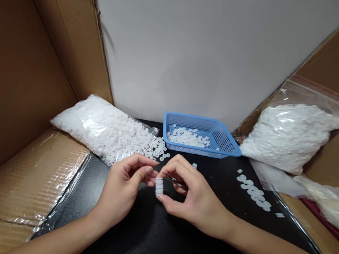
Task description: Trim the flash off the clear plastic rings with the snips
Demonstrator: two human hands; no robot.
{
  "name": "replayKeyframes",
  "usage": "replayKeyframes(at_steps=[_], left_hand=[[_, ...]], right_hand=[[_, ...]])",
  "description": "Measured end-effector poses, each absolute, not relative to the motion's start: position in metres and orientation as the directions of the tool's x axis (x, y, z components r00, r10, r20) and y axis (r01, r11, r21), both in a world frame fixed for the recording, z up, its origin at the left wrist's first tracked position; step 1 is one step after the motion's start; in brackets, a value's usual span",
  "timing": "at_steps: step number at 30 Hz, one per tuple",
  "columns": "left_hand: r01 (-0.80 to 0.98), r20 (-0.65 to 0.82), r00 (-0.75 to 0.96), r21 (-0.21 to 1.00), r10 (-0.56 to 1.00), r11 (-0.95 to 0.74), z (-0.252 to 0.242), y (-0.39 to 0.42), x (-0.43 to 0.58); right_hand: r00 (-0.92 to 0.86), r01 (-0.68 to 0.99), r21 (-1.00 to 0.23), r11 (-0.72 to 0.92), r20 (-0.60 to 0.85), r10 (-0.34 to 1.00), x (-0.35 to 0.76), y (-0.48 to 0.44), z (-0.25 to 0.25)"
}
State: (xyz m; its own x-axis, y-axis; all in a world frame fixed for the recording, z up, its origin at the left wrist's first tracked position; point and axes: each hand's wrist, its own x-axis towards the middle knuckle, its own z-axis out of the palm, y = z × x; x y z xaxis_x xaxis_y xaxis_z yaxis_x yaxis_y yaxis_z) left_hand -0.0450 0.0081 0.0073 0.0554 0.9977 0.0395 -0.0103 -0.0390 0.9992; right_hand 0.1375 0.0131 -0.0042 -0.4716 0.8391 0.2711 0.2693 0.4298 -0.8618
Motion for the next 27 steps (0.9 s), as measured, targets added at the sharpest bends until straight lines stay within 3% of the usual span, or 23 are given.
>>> replayKeyframes(at_steps=[6, 11, 13, 27], left_hand=[[0.033, 0.04, 0.001, 0.999, 0.999, -0.04, 0.003, 0.012, -0.048], [0.184, 0.396, 0.221, 0.88, 0.891, -0.437, 0.005, 0.015, -0.056], [0.178, 0.453, 0.306, 0.837, 0.838, -0.517, 0.006, 0.018, -0.059], [0.347, 0.256, 0.47, 0.827, 0.845, -0.443, 0.015, 0.017, -0.06]], right_hand=[[-0.458, 0.24, -0.913, 0.33, 0.193, 0.868, 0.138, 0.015, -0.002], [-0.475, 0.206, -0.924, 0.323, 0.194, 0.858, 0.138, 0.016, 0.001], [-0.488, 0.198, -0.925, 0.325, 0.195, 0.851, 0.139, 0.016, 0.002], [-0.52, 0.286, -0.839, 0.463, 0.27, 0.81, 0.141, 0.018, -0.004]])
